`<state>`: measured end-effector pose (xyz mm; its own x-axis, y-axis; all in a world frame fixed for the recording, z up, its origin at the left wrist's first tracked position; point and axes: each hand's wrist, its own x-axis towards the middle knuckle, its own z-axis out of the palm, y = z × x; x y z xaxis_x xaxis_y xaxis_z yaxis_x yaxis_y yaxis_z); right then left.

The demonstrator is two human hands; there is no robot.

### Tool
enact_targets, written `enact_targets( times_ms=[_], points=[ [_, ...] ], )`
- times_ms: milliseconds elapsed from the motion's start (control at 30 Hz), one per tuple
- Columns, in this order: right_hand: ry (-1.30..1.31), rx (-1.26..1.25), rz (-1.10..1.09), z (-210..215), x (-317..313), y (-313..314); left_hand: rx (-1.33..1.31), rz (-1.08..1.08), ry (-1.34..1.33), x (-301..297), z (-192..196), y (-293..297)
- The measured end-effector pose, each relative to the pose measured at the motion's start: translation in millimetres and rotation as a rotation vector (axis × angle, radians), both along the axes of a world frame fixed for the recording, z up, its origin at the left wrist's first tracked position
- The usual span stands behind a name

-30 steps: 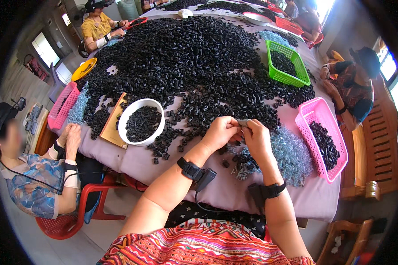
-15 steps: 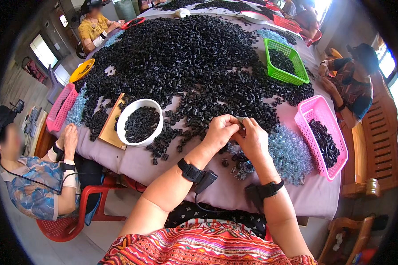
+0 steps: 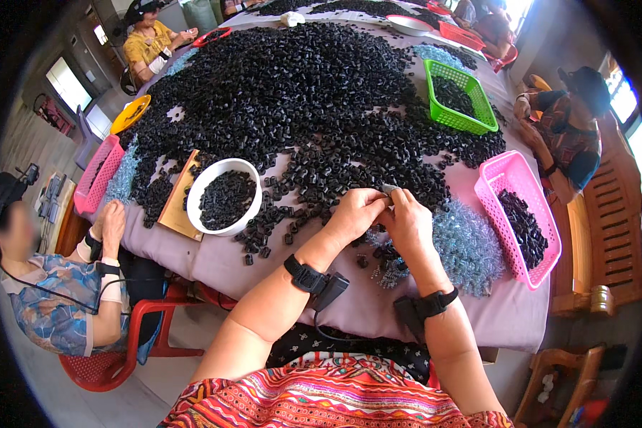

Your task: Sorting and inspecting small black rubber or plastic industrial components at a communal table.

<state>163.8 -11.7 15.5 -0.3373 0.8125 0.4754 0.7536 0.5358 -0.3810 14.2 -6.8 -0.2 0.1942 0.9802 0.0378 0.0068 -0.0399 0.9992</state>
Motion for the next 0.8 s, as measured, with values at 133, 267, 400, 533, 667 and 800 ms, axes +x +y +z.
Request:
enact_targets(
  times_ms=[133, 267, 400, 533, 667, 800],
  points=[
    [-0.013, 0.048, 0.030, 1.9, -3.9, -0.7, -0.030, -0.026, -0.100, -4.2, -0.8, -1.7],
    [-0.011, 0.040, 0.032, 4.4, -5.3, -3.6, -0.077, -0.008, -0.129, -5.3, -2.3, -1.5],
    [0.068, 0.068, 0.021, 6.4, -2.4, -4.6, -0.082, -0.015, -0.222, 0.2, -6.9, -0.1],
    [0.059, 0.054, 0.023, 5.5, -6.4, -2.6, -0.056, -0.018, -0.162, -7.9, -5.8, -2.2],
    [0.054, 0.010, 0.002, 4.0, 1.1, 1.9, -0.007, -0.040, 0.026, -7.4, 5.9, -0.1],
    [0.370, -0.149, -0.133, -4.9, 18.5, 18.6, -0.016, 0.079, -0.031, -13.0, 4.2, 6.7]
  ],
)
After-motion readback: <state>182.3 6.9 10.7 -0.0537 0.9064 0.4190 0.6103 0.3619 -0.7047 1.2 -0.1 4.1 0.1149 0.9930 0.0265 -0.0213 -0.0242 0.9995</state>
